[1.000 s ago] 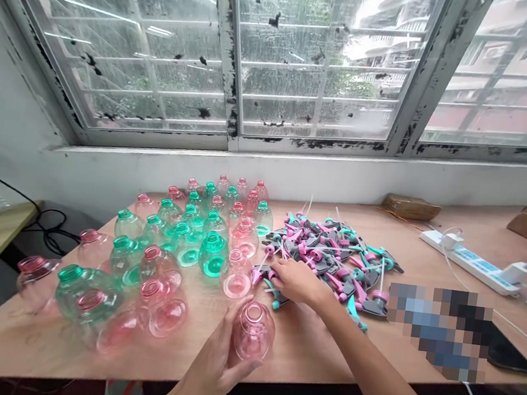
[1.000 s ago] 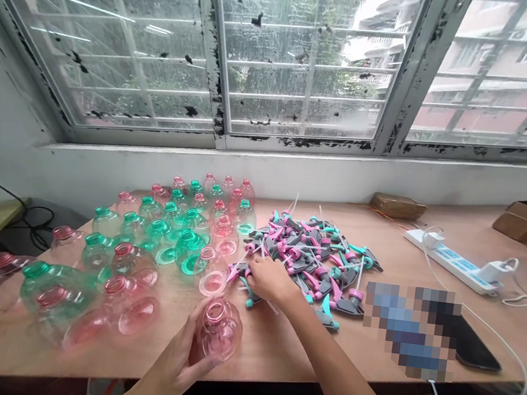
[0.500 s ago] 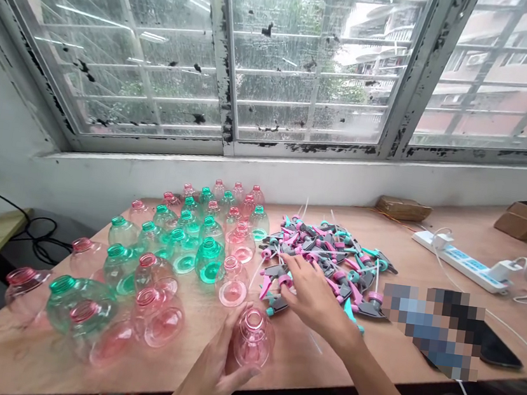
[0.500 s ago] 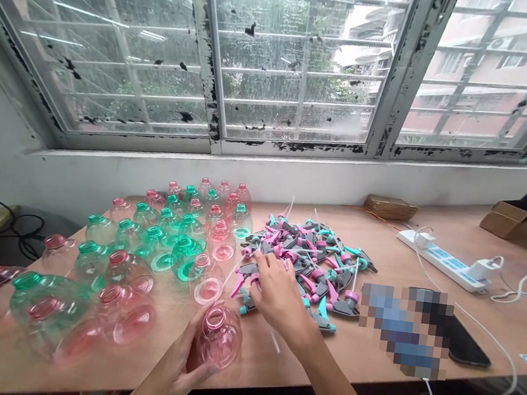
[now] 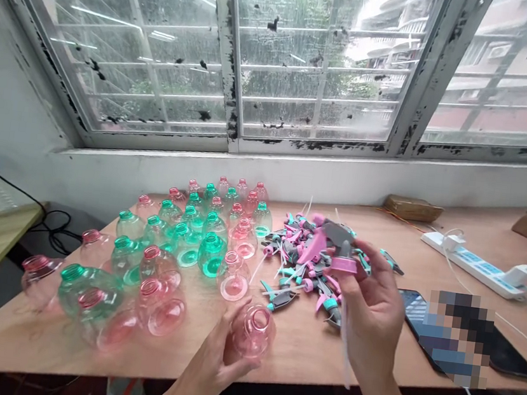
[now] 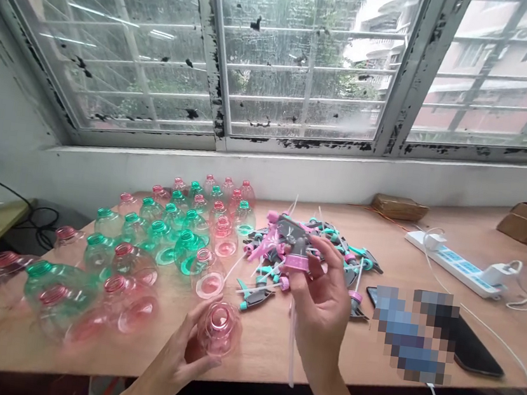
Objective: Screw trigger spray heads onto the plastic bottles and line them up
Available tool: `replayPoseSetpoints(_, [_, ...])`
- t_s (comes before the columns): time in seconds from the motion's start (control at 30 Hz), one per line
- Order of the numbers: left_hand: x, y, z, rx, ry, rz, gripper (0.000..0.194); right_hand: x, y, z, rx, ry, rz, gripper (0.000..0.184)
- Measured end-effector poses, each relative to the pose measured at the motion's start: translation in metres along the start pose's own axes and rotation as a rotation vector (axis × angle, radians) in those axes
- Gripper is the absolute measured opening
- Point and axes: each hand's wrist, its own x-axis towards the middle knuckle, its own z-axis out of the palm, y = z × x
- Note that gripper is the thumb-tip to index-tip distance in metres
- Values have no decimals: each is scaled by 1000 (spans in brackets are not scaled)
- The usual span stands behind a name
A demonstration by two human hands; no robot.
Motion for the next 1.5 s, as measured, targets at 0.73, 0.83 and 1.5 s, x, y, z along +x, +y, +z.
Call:
replayPoseSetpoints(0.73, [-2, -4, 1, 208, 91, 190, 89, -26, 31, 19, -189, 384, -746, 37])
replayPoseSetpoints(0.83, [-2, -3, 0, 201, 97, 180, 86, -26, 29, 22, -145, 289, -746, 38])
replayPoseSetpoints(1.5, [-3, -2, -1, 60, 13, 76, 115, -46, 93, -88, -165, -283, 231, 33])
